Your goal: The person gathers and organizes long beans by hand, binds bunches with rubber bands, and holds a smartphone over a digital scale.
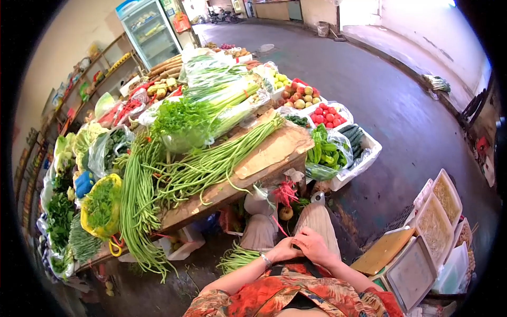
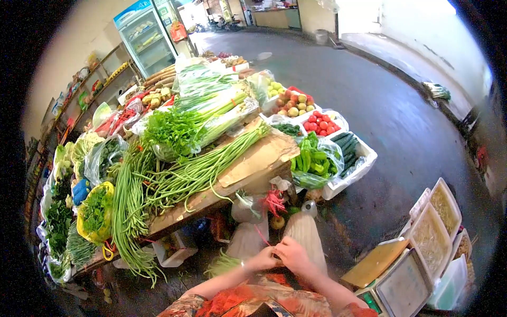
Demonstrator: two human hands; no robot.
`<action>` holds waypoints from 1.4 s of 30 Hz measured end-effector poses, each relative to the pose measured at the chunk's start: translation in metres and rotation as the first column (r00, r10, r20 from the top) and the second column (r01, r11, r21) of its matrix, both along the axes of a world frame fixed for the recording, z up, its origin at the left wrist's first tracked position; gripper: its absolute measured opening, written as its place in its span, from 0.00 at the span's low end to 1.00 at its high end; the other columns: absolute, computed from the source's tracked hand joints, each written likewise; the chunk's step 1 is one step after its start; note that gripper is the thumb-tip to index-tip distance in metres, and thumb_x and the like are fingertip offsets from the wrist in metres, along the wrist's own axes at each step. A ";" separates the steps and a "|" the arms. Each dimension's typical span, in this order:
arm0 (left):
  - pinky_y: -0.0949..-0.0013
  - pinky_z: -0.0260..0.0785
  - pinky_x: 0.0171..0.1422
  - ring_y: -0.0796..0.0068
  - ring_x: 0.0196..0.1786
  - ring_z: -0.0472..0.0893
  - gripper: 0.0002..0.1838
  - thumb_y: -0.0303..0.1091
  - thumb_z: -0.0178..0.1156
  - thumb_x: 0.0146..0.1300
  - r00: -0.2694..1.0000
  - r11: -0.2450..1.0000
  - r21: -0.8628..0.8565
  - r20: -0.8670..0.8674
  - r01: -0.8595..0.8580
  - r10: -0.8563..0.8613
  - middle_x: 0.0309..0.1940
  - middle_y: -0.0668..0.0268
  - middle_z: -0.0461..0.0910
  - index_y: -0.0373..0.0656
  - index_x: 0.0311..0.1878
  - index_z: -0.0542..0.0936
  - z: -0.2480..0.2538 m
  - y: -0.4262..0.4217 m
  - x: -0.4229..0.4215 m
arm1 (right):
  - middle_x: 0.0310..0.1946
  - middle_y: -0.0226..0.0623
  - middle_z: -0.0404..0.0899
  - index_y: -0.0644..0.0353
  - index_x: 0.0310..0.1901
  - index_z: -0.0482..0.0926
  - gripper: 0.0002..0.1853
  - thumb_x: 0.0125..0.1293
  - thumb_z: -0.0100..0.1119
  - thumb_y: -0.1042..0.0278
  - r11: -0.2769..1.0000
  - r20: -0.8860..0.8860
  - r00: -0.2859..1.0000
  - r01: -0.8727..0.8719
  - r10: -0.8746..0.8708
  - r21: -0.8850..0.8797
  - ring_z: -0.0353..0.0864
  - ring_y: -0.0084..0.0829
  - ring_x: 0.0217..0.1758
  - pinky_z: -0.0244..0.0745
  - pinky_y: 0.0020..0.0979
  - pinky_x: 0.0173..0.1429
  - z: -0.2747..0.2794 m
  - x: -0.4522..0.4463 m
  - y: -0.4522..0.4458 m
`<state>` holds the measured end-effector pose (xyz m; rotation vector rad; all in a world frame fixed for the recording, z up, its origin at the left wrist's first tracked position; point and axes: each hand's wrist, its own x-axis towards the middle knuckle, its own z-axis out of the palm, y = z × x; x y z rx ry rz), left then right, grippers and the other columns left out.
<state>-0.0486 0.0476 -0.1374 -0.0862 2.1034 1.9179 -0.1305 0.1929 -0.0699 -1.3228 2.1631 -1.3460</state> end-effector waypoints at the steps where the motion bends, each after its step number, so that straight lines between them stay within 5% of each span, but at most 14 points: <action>1: 0.67 0.72 0.50 0.69 0.44 0.81 0.20 0.39 0.67 0.53 1.000 0.995 -0.094 -0.009 -0.019 0.018 0.39 0.57 0.82 0.38 0.46 0.77 0.013 0.001 0.000 | 0.32 0.41 0.73 0.58 0.35 0.79 0.04 0.60 0.59 0.69 1.000 0.003 1.000 0.002 -0.002 0.002 0.75 0.43 0.37 0.72 0.37 0.40 -0.002 -0.001 0.000; 6: 0.67 0.72 0.49 0.68 0.44 0.82 0.17 0.37 0.63 0.58 0.994 0.962 -0.264 0.057 -0.070 0.088 0.41 0.56 0.82 0.39 0.48 0.77 0.064 0.000 0.002 | 0.31 0.43 0.74 0.57 0.36 0.81 0.06 0.63 0.58 0.66 0.999 0.106 0.994 -0.024 0.020 0.037 0.75 0.46 0.37 0.71 0.38 0.39 -0.010 -0.008 0.002; 12: 0.53 0.72 0.44 0.46 0.41 0.79 0.12 0.28 0.54 0.57 0.998 0.792 -0.608 -0.038 -0.063 0.051 0.37 0.46 0.79 0.38 0.45 0.78 0.072 0.000 0.011 | 0.31 0.43 0.74 0.59 0.37 0.81 0.07 0.63 0.58 0.66 0.998 0.227 0.973 -0.046 0.037 0.038 0.76 0.44 0.36 0.71 0.35 0.39 -0.016 -0.009 0.003; 16: 0.51 0.71 0.44 0.48 0.39 0.79 0.12 0.27 0.54 0.55 0.998 0.674 -0.739 -0.051 -0.013 -0.037 0.34 0.49 0.80 0.39 0.43 0.79 0.085 0.000 0.011 | 0.30 0.41 0.73 0.61 0.37 0.81 0.06 0.64 0.57 0.70 0.998 0.372 0.928 -0.039 0.020 0.043 0.75 0.38 0.33 0.70 0.31 0.39 -0.008 -0.009 0.004; 17: 0.52 0.70 0.44 0.50 0.39 0.79 0.12 0.27 0.55 0.53 0.982 0.666 -0.738 -0.182 -0.108 -0.042 0.32 0.51 0.80 0.40 0.41 0.80 0.076 -0.001 0.013 | 0.30 0.41 0.73 0.61 0.37 0.81 0.06 0.64 0.57 0.70 0.998 0.372 0.928 -0.039 0.020 0.045 0.75 0.38 0.33 0.70 0.31 0.39 -0.009 -0.009 0.005; 18: 0.53 0.70 0.44 0.51 0.38 0.79 0.11 0.26 0.55 0.52 0.950 0.659 -0.724 -0.309 -0.203 -0.047 0.31 0.53 0.80 0.42 0.40 0.80 0.070 -0.001 0.014 | 0.30 0.41 0.74 0.63 0.37 0.81 0.06 0.64 0.57 0.71 0.999 0.441 0.897 -0.030 0.016 0.024 0.75 0.36 0.33 0.70 0.30 0.40 -0.011 -0.010 0.004; 25: 0.55 0.70 0.43 0.51 0.37 0.78 0.09 0.27 0.56 0.52 0.894 0.627 -0.678 -0.443 -0.384 0.068 0.29 0.55 0.79 0.41 0.37 0.80 0.076 0.006 0.015 | 0.31 0.41 0.78 0.65 0.39 0.81 0.07 0.65 0.56 0.71 0.999 0.531 0.848 -0.024 0.001 0.037 0.78 0.34 0.36 0.71 0.29 0.43 -0.012 -0.014 0.009; 27: 0.60 0.71 0.41 0.53 0.35 0.79 0.08 0.30 0.58 0.56 0.969 0.764 -0.595 -0.164 -0.248 0.187 0.32 0.53 0.80 0.41 0.39 0.81 0.082 0.007 0.015 | 0.31 0.42 0.78 0.65 0.39 0.81 0.07 0.65 0.56 0.71 0.999 0.532 0.846 -0.023 -0.004 0.046 0.78 0.34 0.37 0.71 0.29 0.43 -0.008 -0.014 0.010; 28: 0.60 0.71 0.41 0.53 0.35 0.79 0.08 0.30 0.58 0.56 0.969 0.764 -0.595 -0.164 -0.248 0.187 0.32 0.53 0.80 0.41 0.39 0.81 0.083 0.007 0.014 | 0.32 0.42 0.78 0.65 0.39 0.81 0.07 0.65 0.56 0.71 0.998 0.533 0.846 -0.023 -0.008 0.052 0.79 0.35 0.37 0.72 0.29 0.44 -0.006 -0.014 0.010; 30: 0.68 0.71 0.40 0.65 0.35 0.81 0.09 0.31 0.59 0.59 0.959 0.892 -0.371 0.014 -0.257 0.282 0.33 0.57 0.82 0.37 0.40 0.81 0.081 0.006 0.012 | 0.32 0.41 0.79 0.65 0.39 0.81 0.07 0.65 0.56 0.71 0.998 0.504 0.864 -0.019 -0.013 0.057 0.79 0.34 0.37 0.72 0.29 0.44 -0.005 -0.016 0.011; 31: 0.68 0.71 0.40 0.65 0.35 0.81 0.09 0.31 0.59 0.59 0.959 0.893 -0.370 0.016 -0.257 0.282 0.33 0.57 0.82 0.37 0.40 0.81 0.076 0.005 0.012 | 0.33 0.41 0.80 0.65 0.39 0.81 0.07 0.65 0.57 0.72 0.998 0.475 0.880 -0.014 -0.017 0.062 0.79 0.33 0.37 0.72 0.28 0.44 -0.005 -0.016 0.011; 33: 0.75 0.70 0.36 0.81 0.30 0.77 0.11 0.31 0.59 0.61 0.951 0.955 -0.142 0.132 -0.262 0.281 0.28 0.66 0.82 0.36 0.44 0.82 0.060 0.003 0.012 | 0.32 0.39 0.80 0.65 0.38 0.81 0.06 0.64 0.58 0.73 0.999 0.520 0.854 0.004 -0.024 0.038 0.79 0.30 0.37 0.73 0.28 0.44 -0.005 -0.014 0.013; 36: 0.78 0.68 0.35 0.86 0.29 0.74 0.10 0.31 0.60 0.61 0.934 0.950 0.078 0.222 -0.303 0.280 0.28 0.70 0.81 0.35 0.42 0.82 0.053 0.005 0.010 | 0.31 0.35 0.79 0.65 0.37 0.81 0.05 0.63 0.59 0.74 1.000 0.589 0.808 0.019 -0.023 0.012 0.79 0.26 0.36 0.72 0.26 0.41 0.001 -0.013 0.014; 42: 0.80 0.66 0.35 0.86 0.30 0.75 0.08 0.29 0.61 0.60 0.937 0.960 0.119 0.276 -0.253 0.213 0.29 0.71 0.81 0.36 0.39 0.82 0.067 0.008 0.005 | 0.30 0.31 0.76 0.65 0.32 0.81 0.03 0.61 0.62 0.75 0.999 0.727 0.686 0.036 -0.025 0.000 0.78 0.23 0.34 0.72 0.25 0.37 -0.001 -0.011 0.010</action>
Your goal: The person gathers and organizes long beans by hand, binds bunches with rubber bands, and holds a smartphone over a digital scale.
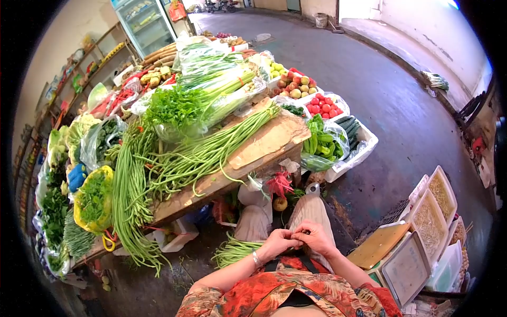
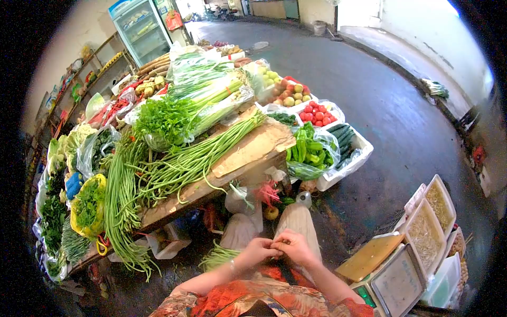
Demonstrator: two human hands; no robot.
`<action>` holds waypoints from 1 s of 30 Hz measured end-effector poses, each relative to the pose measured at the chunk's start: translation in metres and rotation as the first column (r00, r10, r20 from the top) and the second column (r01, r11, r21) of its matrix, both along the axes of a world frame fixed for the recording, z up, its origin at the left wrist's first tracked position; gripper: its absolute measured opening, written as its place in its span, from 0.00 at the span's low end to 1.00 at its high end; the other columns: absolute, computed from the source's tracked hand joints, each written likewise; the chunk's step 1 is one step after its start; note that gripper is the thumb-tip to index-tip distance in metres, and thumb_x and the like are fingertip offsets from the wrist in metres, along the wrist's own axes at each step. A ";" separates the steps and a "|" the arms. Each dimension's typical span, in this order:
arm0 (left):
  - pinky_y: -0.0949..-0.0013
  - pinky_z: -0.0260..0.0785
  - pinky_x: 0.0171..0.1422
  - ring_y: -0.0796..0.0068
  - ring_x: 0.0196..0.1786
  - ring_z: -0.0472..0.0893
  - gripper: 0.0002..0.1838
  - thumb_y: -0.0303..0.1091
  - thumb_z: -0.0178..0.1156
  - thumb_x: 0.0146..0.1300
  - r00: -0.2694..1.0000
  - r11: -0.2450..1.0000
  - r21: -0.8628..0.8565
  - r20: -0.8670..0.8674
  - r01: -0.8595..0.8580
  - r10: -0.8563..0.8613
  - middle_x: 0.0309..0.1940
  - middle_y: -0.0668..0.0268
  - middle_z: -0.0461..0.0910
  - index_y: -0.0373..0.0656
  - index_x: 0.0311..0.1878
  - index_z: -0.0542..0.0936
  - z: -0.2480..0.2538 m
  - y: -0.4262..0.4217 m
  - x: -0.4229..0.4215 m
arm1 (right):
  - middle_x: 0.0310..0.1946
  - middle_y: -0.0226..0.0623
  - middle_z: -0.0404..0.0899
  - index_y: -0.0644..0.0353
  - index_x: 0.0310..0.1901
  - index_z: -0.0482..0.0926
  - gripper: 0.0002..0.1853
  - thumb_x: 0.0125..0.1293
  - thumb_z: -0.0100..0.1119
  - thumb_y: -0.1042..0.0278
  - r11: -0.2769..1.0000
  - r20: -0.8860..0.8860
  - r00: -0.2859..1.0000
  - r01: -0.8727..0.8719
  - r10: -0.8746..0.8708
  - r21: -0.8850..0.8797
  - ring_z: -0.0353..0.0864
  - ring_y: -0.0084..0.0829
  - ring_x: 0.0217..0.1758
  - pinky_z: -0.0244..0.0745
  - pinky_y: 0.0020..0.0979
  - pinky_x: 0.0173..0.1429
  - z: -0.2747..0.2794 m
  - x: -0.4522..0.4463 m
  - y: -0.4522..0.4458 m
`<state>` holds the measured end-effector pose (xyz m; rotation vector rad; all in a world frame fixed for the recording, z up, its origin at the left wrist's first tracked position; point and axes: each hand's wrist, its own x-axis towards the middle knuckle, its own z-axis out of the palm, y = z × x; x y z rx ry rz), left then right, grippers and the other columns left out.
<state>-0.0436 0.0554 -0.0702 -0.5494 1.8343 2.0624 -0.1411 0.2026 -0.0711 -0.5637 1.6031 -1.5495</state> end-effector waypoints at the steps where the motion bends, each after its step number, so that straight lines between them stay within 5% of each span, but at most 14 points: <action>1: 0.80 0.66 0.35 0.86 0.30 0.75 0.08 0.29 0.61 0.60 1.000 1.000 0.001 0.003 -0.002 0.002 0.29 0.71 0.81 0.36 0.39 0.82 -0.002 0.002 0.000 | 0.30 0.31 0.76 0.64 0.32 0.81 0.03 0.60 0.63 0.74 1.000 0.016 1.000 0.004 -0.005 0.026 0.77 0.24 0.35 0.72 0.26 0.39 0.000 0.001 -0.001; 7: 0.78 0.68 0.37 0.84 0.31 0.76 0.07 0.26 0.60 0.58 0.993 0.993 0.030 0.023 -0.112 0.111 0.29 0.70 0.81 0.35 0.38 0.81 0.001 0.006 -0.002 | 0.32 0.37 0.77 0.63 0.33 0.80 0.04 0.60 0.61 0.72 0.999 0.017 0.999 0.037 -0.037 0.016 0.77 0.30 0.38 0.71 0.30 0.43 -0.018 0.000 -0.002; 8: 0.78 0.68 0.37 0.84 0.31 0.76 0.07 0.26 0.59 0.58 0.993 0.993 -0.025 -0.021 -0.116 0.115 0.30 0.70 0.81 0.35 0.38 0.80 0.000 0.007 -0.001 | 0.32 0.37 0.77 0.63 0.33 0.80 0.04 0.60 0.61 0.72 0.999 0.018 0.999 0.042 -0.042 0.016 0.77 0.30 0.38 0.71 0.30 0.43 -0.015 0.000 -0.001; 10: 0.77 0.68 0.38 0.83 0.32 0.76 0.06 0.26 0.59 0.58 0.992 0.990 -0.081 -0.064 -0.117 0.111 0.30 0.70 0.81 0.34 0.37 0.80 -0.004 0.008 0.002 | 0.34 0.41 0.78 0.62 0.35 0.78 0.06 0.63 0.58 0.69 0.993 -0.355 0.934 0.013 0.031 0.119 0.77 0.37 0.39 0.71 0.33 0.46 -0.002 0.000 -0.002; 16: 0.73 0.70 0.35 0.82 0.30 0.77 0.07 0.31 0.61 0.55 0.984 0.929 -0.347 -0.163 -0.128 0.075 0.26 0.66 0.80 0.36 0.34 0.78 -0.006 0.009 0.004 | 0.33 0.44 0.78 0.63 0.37 0.77 0.07 0.64 0.56 0.68 0.984 -0.408 0.913 0.070 0.002 0.162 0.76 0.43 0.40 0.71 0.35 0.46 -0.003 0.003 -0.003; 19: 0.68 0.71 0.34 0.70 0.28 0.80 0.07 0.31 0.62 0.54 0.962 0.835 -0.512 -0.263 -0.204 0.074 0.25 0.59 0.80 0.37 0.32 0.78 -0.003 0.013 0.002 | 0.33 0.46 0.78 0.63 0.37 0.77 0.08 0.64 0.56 0.67 0.991 -0.342 0.939 0.079 -0.037 0.111 0.76 0.44 0.41 0.71 0.37 0.46 -0.012 0.003 -0.003; 21: 0.61 0.72 0.35 0.57 0.29 0.81 0.07 0.32 0.61 0.55 0.942 0.730 -0.643 -0.334 -0.232 0.005 0.25 0.55 0.80 0.39 0.32 0.77 0.004 0.017 0.003 | 0.33 0.46 0.78 0.63 0.37 0.76 0.08 0.64 0.55 0.67 0.989 -0.314 0.949 0.073 -0.030 0.128 0.76 0.45 0.41 0.71 0.37 0.46 -0.009 0.002 -0.003; 24: 0.55 0.72 0.35 0.52 0.32 0.80 0.08 0.34 0.61 0.56 0.933 0.588 -0.781 -0.341 -0.212 -0.116 0.26 0.54 0.79 0.40 0.34 0.75 0.006 0.020 0.002 | 0.34 0.47 0.78 0.64 0.37 0.76 0.08 0.65 0.55 0.68 0.988 -0.319 0.948 0.059 -0.010 0.143 0.76 0.46 0.42 0.71 0.38 0.46 -0.007 0.000 -0.002; 30: 0.60 0.71 0.36 0.56 0.31 0.79 0.04 0.30 0.58 0.57 0.861 0.434 -0.888 -0.333 -0.151 -0.383 0.27 0.54 0.78 0.41 0.33 0.77 0.015 0.018 0.000 | 0.37 0.47 0.79 0.63 0.42 0.75 0.09 0.67 0.52 0.66 0.992 -0.340 0.940 0.026 0.019 0.125 0.77 0.45 0.44 0.71 0.38 0.48 -0.018 -0.001 0.000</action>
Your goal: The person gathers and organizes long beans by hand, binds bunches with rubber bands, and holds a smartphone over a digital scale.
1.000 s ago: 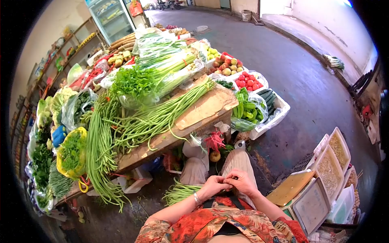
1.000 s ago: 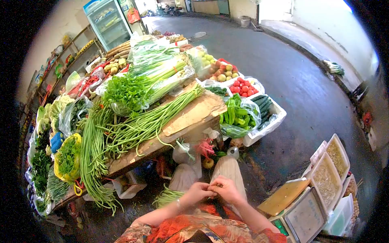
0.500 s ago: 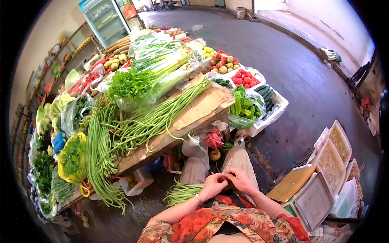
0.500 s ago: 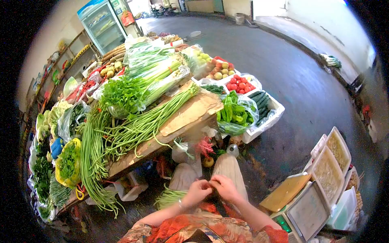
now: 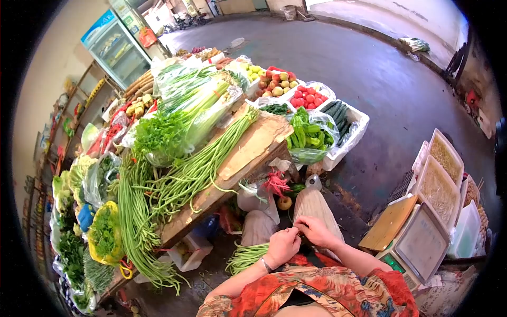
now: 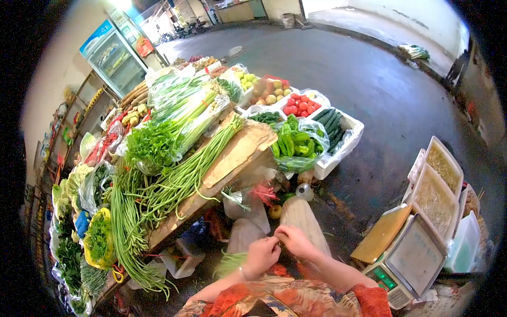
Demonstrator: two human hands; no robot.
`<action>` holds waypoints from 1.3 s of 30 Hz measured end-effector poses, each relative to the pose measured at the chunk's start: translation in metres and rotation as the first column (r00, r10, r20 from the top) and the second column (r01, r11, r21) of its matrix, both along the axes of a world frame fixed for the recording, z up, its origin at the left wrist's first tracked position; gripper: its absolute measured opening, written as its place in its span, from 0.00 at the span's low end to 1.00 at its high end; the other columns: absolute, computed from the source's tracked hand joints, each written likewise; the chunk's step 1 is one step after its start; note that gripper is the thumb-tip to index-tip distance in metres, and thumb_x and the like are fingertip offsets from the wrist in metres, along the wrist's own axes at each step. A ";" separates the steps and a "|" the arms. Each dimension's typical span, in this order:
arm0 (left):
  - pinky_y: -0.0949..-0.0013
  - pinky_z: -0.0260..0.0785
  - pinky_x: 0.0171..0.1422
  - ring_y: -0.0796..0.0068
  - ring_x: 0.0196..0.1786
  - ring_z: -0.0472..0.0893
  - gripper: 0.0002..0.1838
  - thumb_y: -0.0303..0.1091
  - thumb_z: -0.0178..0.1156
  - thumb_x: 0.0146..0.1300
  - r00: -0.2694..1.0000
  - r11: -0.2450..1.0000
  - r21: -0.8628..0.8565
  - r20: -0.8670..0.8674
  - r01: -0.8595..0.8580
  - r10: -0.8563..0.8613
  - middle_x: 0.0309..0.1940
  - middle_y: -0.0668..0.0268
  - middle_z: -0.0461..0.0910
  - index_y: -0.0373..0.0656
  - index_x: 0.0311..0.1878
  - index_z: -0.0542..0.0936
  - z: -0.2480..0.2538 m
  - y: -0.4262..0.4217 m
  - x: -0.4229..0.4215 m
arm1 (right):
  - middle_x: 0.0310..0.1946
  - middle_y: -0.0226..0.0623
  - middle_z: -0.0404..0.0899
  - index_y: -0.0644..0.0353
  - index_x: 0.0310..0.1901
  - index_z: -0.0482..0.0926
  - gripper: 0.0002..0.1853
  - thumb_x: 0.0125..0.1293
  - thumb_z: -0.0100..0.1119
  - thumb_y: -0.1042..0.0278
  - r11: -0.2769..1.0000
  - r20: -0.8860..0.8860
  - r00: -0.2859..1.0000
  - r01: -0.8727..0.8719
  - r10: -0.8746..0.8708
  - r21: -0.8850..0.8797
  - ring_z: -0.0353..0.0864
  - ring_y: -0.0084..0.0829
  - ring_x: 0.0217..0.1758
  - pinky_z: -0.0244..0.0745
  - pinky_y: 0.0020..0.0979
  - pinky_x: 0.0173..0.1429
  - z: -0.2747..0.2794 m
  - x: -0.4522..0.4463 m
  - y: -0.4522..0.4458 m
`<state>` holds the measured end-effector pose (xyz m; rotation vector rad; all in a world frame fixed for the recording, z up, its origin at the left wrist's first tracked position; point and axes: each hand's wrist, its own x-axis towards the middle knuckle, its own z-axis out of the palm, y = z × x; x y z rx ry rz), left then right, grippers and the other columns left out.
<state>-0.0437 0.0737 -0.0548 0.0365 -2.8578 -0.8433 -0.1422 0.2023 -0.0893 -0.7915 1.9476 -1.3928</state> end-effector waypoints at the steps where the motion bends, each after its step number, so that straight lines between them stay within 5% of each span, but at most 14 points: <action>1: 0.60 0.70 0.33 0.59 0.27 0.78 0.05 0.30 0.58 0.56 0.997 0.969 0.247 0.068 -0.034 0.018 0.23 0.56 0.77 0.39 0.34 0.77 -0.003 -0.001 0.001 | 0.38 0.46 0.79 0.62 0.43 0.75 0.10 0.68 0.52 0.65 0.999 0.046 0.999 0.026 -0.025 -0.021 0.77 0.44 0.44 0.71 0.37 0.48 0.002 0.000 -0.001; 3: 0.69 0.67 0.29 0.76 0.21 0.73 0.07 0.30 0.57 0.58 0.943 0.699 0.685 0.330 -0.204 -0.048 0.17 0.67 0.74 0.36 0.35 0.79 -0.011 -0.009 -0.001 | 0.38 0.45 0.78 0.62 0.43 0.75 0.10 0.69 0.51 0.64 0.998 0.139 0.989 0.057 -0.053 -0.028 0.77 0.41 0.43 0.71 0.36 0.49 0.016 0.000 0.002; 4: 0.76 0.66 0.29 0.83 0.24 0.72 0.06 0.29 0.57 0.62 0.833 0.399 0.797 0.537 -0.453 -0.128 0.21 0.72 0.75 0.37 0.37 0.80 -0.010 -0.018 0.000 | 0.39 0.43 0.78 0.62 0.43 0.74 0.10 0.70 0.51 0.63 0.996 0.231 0.970 0.088 -0.078 -0.031 0.77 0.39 0.43 0.71 0.35 0.49 0.022 0.000 0.003; 6: 0.79 0.65 0.30 0.83 0.25 0.73 0.05 0.27 0.56 0.64 0.855 0.126 0.870 0.493 -0.478 -0.162 0.25 0.71 0.77 0.38 0.37 0.79 -0.015 -0.023 0.002 | 0.36 0.41 0.77 0.62 0.42 0.75 0.11 0.69 0.53 0.63 0.994 0.214 0.973 0.096 -0.083 -0.052 0.76 0.35 0.41 0.71 0.33 0.48 0.018 -0.002 0.006; 9: 0.79 0.65 0.30 0.83 0.25 0.73 0.04 0.26 0.57 0.65 0.859 0.082 0.877 0.480 -0.473 -0.176 0.27 0.71 0.76 0.37 0.38 0.79 -0.015 -0.022 0.003 | 0.32 0.33 0.73 0.63 0.37 0.75 0.09 0.68 0.56 0.65 0.995 0.246 0.968 -0.019 0.042 -0.098 0.71 0.25 0.36 0.69 0.28 0.42 0.012 -0.007 0.013; 12: 0.79 0.65 0.31 0.82 0.25 0.73 0.05 0.27 0.57 0.65 0.856 0.062 0.874 0.484 -0.481 -0.183 0.26 0.71 0.76 0.37 0.40 0.79 -0.013 -0.023 0.004 | 0.33 0.31 0.72 0.63 0.35 0.76 0.09 0.66 0.58 0.66 0.974 -0.050 0.983 -0.183 0.178 -0.131 0.71 0.26 0.39 0.68 0.27 0.44 0.001 -0.012 0.015; 19: 0.79 0.63 0.28 0.84 0.23 0.72 0.04 0.29 0.56 0.67 0.893 0.154 0.906 0.416 -0.393 -0.172 0.24 0.72 0.74 0.39 0.37 0.77 -0.018 -0.019 0.004 | 0.35 0.31 0.72 0.63 0.33 0.75 0.08 0.66 0.58 0.68 0.953 0.129 0.963 -0.204 0.236 -0.222 0.71 0.26 0.40 0.67 0.27 0.47 -0.006 -0.015 0.017; 22: 0.80 0.62 0.26 0.87 0.22 0.70 0.07 0.30 0.56 0.68 0.906 0.366 0.863 0.410 -0.348 -0.105 0.23 0.75 0.73 0.40 0.34 0.76 -0.024 -0.015 0.005 | 0.35 0.31 0.72 0.63 0.34 0.75 0.07 0.66 0.56 0.69 0.966 0.168 0.967 -0.154 0.190 -0.207 0.71 0.25 0.40 0.67 0.27 0.47 -0.012 -0.015 0.016; 25: 0.74 0.64 0.24 0.76 0.19 0.72 0.06 0.32 0.58 0.66 0.930 0.557 0.782 0.364 -0.279 -0.045 0.20 0.70 0.74 0.41 0.35 0.76 -0.017 -0.013 0.005 | 0.34 0.34 0.72 0.64 0.33 0.74 0.06 0.65 0.56 0.71 0.987 0.127 0.986 -0.088 0.105 -0.133 0.72 0.28 0.39 0.68 0.29 0.44 -0.014 -0.012 0.013; 27: 0.65 0.67 0.27 0.59 0.21 0.75 0.05 0.33 0.60 0.62 0.989 0.920 0.392 0.142 -0.014 -0.045 0.20 0.59 0.76 0.43 0.35 0.76 -0.003 -0.011 0.008 | 0.33 0.36 0.72 0.64 0.33 0.73 0.06 0.64 0.56 0.71 0.996 0.078 0.996 -0.042 0.048 -0.083 0.73 0.31 0.38 0.68 0.30 0.43 -0.015 -0.010 0.011; 30: 0.64 0.69 0.34 0.57 0.27 0.76 0.06 0.32 0.60 0.61 0.926 0.934 0.190 0.174 0.302 -0.335 0.29 0.52 0.78 0.40 0.37 0.76 -0.001 -0.011 0.011 | 0.31 0.42 0.72 0.64 0.31 0.72 0.06 0.62 0.56 0.72 1.000 -0.121 0.993 0.001 -0.001 -0.006 0.73 0.39 0.36 0.69 0.34 0.41 -0.020 -0.008 0.007; 32: 0.64 0.70 0.38 0.60 0.32 0.79 0.06 0.32 0.61 0.61 0.895 0.931 0.158 0.263 0.329 -0.361 0.29 0.53 0.78 0.39 0.37 0.78 -0.001 -0.010 0.009 | 0.31 0.45 0.72 0.64 0.30 0.71 0.06 0.60 0.57 0.72 0.999 -0.290 0.956 -0.049 0.053 0.019 0.73 0.45 0.36 0.69 0.37 0.41 -0.023 -0.007 0.006; 34: 0.65 0.70 0.38 0.61 0.31 0.78 0.06 0.31 0.62 0.60 0.929 0.842 0.512 0.202 0.171 -0.311 0.26 0.53 0.76 0.39 0.37 0.79 -0.012 -0.011 0.010 | 0.29 0.44 0.73 0.64 0.31 0.73 0.06 0.60 0.58 0.72 1.000 -0.326 0.945 -0.018 0.022 0.015 0.74 0.42 0.34 0.69 0.35 0.40 -0.025 -0.007 0.004; 39: 0.71 0.68 0.48 0.70 0.48 0.77 0.06 0.30 0.62 0.61 0.934 0.782 0.618 0.227 0.079 -0.274 0.45 0.63 0.76 0.37 0.37 0.80 -0.002 -0.016 0.009 | 0.26 0.32 0.78 0.64 0.33 0.78 0.05 0.62 0.58 0.71 1.000 0.144 0.990 0.000 0.004 -0.030 0.75 0.22 0.31 0.71 0.27 0.38 -0.029 -0.020 0.004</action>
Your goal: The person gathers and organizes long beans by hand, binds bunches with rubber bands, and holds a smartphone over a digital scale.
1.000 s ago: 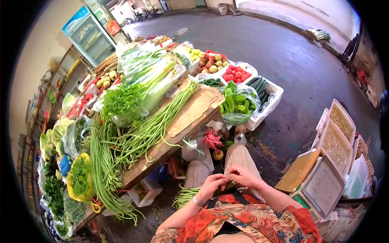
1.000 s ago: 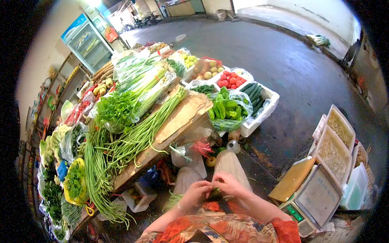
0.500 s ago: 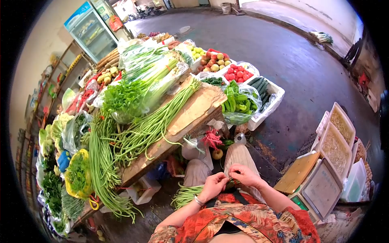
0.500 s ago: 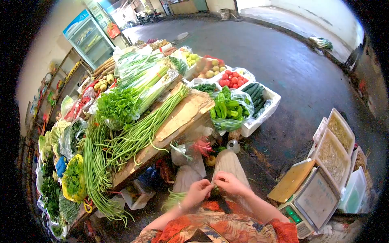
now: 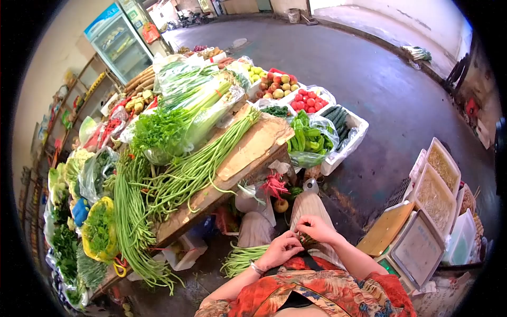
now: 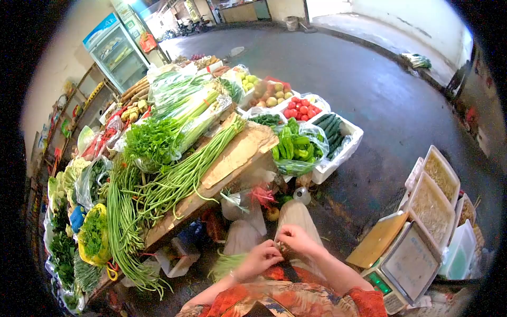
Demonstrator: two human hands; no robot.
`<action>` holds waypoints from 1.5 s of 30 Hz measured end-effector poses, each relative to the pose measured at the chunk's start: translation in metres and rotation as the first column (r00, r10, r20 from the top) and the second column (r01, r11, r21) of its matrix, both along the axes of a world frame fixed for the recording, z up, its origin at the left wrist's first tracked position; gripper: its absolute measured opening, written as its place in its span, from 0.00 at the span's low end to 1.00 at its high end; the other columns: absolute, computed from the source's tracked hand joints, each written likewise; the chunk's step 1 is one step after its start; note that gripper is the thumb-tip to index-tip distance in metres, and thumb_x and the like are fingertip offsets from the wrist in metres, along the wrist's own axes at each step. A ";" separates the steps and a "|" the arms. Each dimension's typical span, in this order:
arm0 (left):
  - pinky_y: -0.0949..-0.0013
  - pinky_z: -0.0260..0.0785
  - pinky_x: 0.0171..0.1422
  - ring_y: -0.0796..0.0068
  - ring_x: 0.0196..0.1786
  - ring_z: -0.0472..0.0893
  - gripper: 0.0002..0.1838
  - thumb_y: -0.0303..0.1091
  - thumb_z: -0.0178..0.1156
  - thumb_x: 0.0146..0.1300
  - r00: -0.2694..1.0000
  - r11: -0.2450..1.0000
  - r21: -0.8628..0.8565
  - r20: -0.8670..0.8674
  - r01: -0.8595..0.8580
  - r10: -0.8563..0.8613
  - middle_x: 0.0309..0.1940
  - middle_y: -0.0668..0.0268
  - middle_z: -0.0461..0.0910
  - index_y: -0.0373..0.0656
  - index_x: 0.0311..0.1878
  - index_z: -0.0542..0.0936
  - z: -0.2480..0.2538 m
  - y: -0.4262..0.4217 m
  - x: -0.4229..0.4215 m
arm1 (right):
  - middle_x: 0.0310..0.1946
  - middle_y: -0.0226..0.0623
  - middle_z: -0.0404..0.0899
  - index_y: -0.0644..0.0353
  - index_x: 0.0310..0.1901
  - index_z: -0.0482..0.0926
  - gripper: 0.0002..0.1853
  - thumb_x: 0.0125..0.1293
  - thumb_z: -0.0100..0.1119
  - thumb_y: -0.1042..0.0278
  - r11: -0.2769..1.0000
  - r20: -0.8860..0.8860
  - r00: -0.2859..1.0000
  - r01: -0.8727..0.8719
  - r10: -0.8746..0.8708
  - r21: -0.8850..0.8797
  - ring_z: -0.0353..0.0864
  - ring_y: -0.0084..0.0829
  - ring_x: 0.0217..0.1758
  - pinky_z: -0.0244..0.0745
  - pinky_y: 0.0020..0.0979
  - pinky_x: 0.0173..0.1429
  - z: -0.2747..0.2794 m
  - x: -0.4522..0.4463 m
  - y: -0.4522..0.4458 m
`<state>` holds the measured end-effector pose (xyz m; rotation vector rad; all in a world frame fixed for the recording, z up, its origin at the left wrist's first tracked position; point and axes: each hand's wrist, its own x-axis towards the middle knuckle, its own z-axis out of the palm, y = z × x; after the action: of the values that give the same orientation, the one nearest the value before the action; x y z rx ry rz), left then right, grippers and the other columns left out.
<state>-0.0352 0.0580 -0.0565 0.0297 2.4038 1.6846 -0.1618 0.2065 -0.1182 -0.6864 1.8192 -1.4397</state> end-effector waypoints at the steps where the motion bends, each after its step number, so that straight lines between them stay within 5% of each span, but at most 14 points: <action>1: 0.71 0.68 0.48 0.70 0.48 0.77 0.06 0.30 0.62 0.61 1.000 1.000 0.005 -0.008 -0.006 0.006 0.45 0.63 0.76 0.37 0.37 0.80 -0.004 -0.001 0.000 | 0.27 0.29 0.78 0.64 0.33 0.78 0.05 0.64 0.57 0.71 0.997 0.179 0.982 -0.043 0.054 -0.063 0.74 0.19 0.31 0.71 0.26 0.38 0.005 -0.005 0.001; 2: 0.72 0.68 0.49 0.70 0.48 0.77 0.06 0.30 0.62 0.61 0.997 0.997 0.069 -0.071 -0.017 0.022 0.44 0.63 0.76 0.37 0.37 0.80 -0.012 -0.002 0.001 | 0.28 0.25 0.78 0.63 0.33 0.78 0.07 0.66 0.55 0.70 0.992 0.313 0.945 -0.064 0.097 -0.113 0.73 0.16 0.32 0.70 0.22 0.38 0.013 -0.007 0.002; 5: 0.74 0.68 0.53 0.76 0.46 0.77 0.04 0.26 0.60 0.62 0.987 0.981 0.195 -0.153 -0.024 0.055 0.42 0.66 0.77 0.37 0.39 0.80 -0.014 -0.003 0.001 | 0.28 0.25 0.78 0.63 0.34 0.78 0.08 0.67 0.56 0.67 0.980 0.317 0.928 -0.167 0.193 -0.109 0.73 0.16 0.31 0.69 0.22 0.38 0.025 -0.016 0.001; 7: 0.74 0.68 0.54 0.78 0.46 0.77 0.06 0.26 0.58 0.65 0.998 0.942 0.333 0.067 -0.035 0.013 0.41 0.67 0.80 0.35 0.43 0.79 -0.010 -0.004 0.003 | 0.28 0.25 0.79 0.62 0.34 0.78 0.09 0.67 0.56 0.65 0.969 0.344 0.907 -0.208 0.241 -0.132 0.72 0.16 0.31 0.68 0.22 0.36 0.029 -0.019 -0.001; 13: 0.75 0.68 0.52 0.82 0.44 0.76 0.08 0.28 0.55 0.68 0.997 0.947 0.321 0.072 -0.018 -0.005 0.39 0.69 0.81 0.35 0.45 0.79 -0.005 -0.004 0.003 | 0.24 0.25 0.75 0.61 0.30 0.75 0.11 0.68 0.54 0.64 0.954 0.195 0.941 -0.292 0.276 0.061 0.69 0.16 0.28 0.66 0.23 0.33 0.015 -0.015 -0.013; 16: 0.75 0.68 0.50 0.83 0.42 0.74 0.09 0.32 0.54 0.69 0.985 0.950 0.300 0.165 -0.089 0.040 0.36 0.70 0.80 0.36 0.42 0.79 -0.003 -0.006 0.001 | 0.23 0.24 0.72 0.61 0.29 0.74 0.12 0.69 0.52 0.64 0.986 0.184 0.969 -0.167 0.168 -0.024 0.67 0.16 0.27 0.66 0.23 0.32 0.010 -0.005 -0.015; 19: 0.75 0.68 0.50 0.83 0.42 0.74 0.11 0.35 0.53 0.69 0.948 0.944 0.288 0.311 -0.158 0.064 0.36 0.70 0.80 0.37 0.40 0.78 -0.011 -0.009 0.001 | 0.22 0.23 0.69 0.60 0.28 0.72 0.13 0.70 0.51 0.64 0.999 0.351 0.935 -0.047 0.046 -0.006 0.66 0.16 0.27 0.64 0.23 0.32 0.010 0.000 -0.015; 23: 0.76 0.68 0.48 0.81 0.41 0.76 0.09 0.32 0.53 0.69 0.965 0.841 0.502 0.250 -0.201 0.082 0.35 0.68 0.81 0.36 0.38 0.78 -0.028 -0.008 0.002 | 0.21 0.26 0.67 0.61 0.26 0.70 0.16 0.70 0.51 0.62 0.999 0.295 0.955 -0.021 0.034 -0.047 0.65 0.19 0.27 0.62 0.25 0.32 0.002 0.001 -0.015; 25: 0.77 0.67 0.48 0.81 0.40 0.76 0.08 0.32 0.53 0.68 0.918 0.797 0.538 0.394 -0.274 0.050 0.35 0.69 0.80 0.37 0.38 0.78 -0.031 -0.009 0.005 | 0.21 0.26 0.67 0.61 0.26 0.70 0.15 0.70 0.52 0.62 0.999 0.314 0.949 -0.010 0.023 -0.045 0.64 0.19 0.27 0.62 0.25 0.31 -0.002 0.006 -0.014; 30: 0.82 0.57 0.27 0.90 0.25 0.67 0.08 0.33 0.53 0.68 0.870 0.747 0.506 0.452 -0.432 0.198 0.27 0.73 0.79 0.42 0.35 0.79 -0.015 -0.007 0.003 | 0.22 0.26 0.68 0.60 0.27 0.70 0.15 0.69 0.52 0.62 0.998 0.258 0.966 0.019 -0.004 -0.056 0.65 0.18 0.27 0.63 0.24 0.32 -0.007 0.003 -0.014; 33: 0.84 0.59 0.23 0.88 0.21 0.68 0.08 0.33 0.54 0.69 0.823 0.658 0.530 0.500 -0.536 0.269 0.35 0.68 0.82 0.40 0.34 0.76 -0.020 -0.007 0.002 | 0.23 0.28 0.70 0.61 0.27 0.70 0.14 0.70 0.51 0.63 0.996 0.369 0.928 0.073 -0.053 -0.042 0.69 0.18 0.29 0.66 0.24 0.35 0.026 0.007 -0.009; 39: 0.83 0.59 0.22 0.87 0.21 0.72 0.04 0.30 0.59 0.65 0.815 0.682 0.501 0.519 -0.533 0.257 0.28 0.70 0.80 0.40 0.37 0.77 -0.028 -0.008 -0.003 | 0.30 0.30 0.75 0.63 0.30 0.74 0.12 0.70 0.51 0.66 0.988 0.245 0.969 0.022 0.017 -0.155 0.74 0.21 0.34 0.70 0.25 0.41 0.021 0.003 0.003; 41: 0.83 0.58 0.22 0.87 0.19 0.70 0.04 0.29 0.60 0.64 0.811 0.693 0.478 0.516 -0.540 0.276 0.24 0.72 0.78 0.40 0.38 0.79 -0.028 -0.007 -0.003 | 0.41 0.34 0.75 0.63 0.32 0.76 0.10 0.69 0.55 0.67 0.963 0.074 0.996 -0.023 0.044 -0.270 0.75 0.24 0.41 0.70 0.26 0.45 0.009 0.002 0.007; 45: 0.81 0.61 0.24 0.86 0.23 0.73 0.06 0.28 0.65 0.60 0.820 0.729 0.434 0.483 -0.529 0.307 0.27 0.72 0.78 0.40 0.37 0.77 -0.028 -0.003 -0.005 | 0.45 0.35 0.75 0.61 0.32 0.77 0.05 0.64 0.58 0.72 0.961 -0.021 0.997 -0.079 0.076 -0.266 0.74 0.31 0.51 0.68 0.32 0.53 0.044 0.011 0.008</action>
<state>-0.0402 0.0554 -0.0843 -0.7570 1.6376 2.2811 -0.1511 0.2144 -0.0739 -0.8901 1.6015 -1.6476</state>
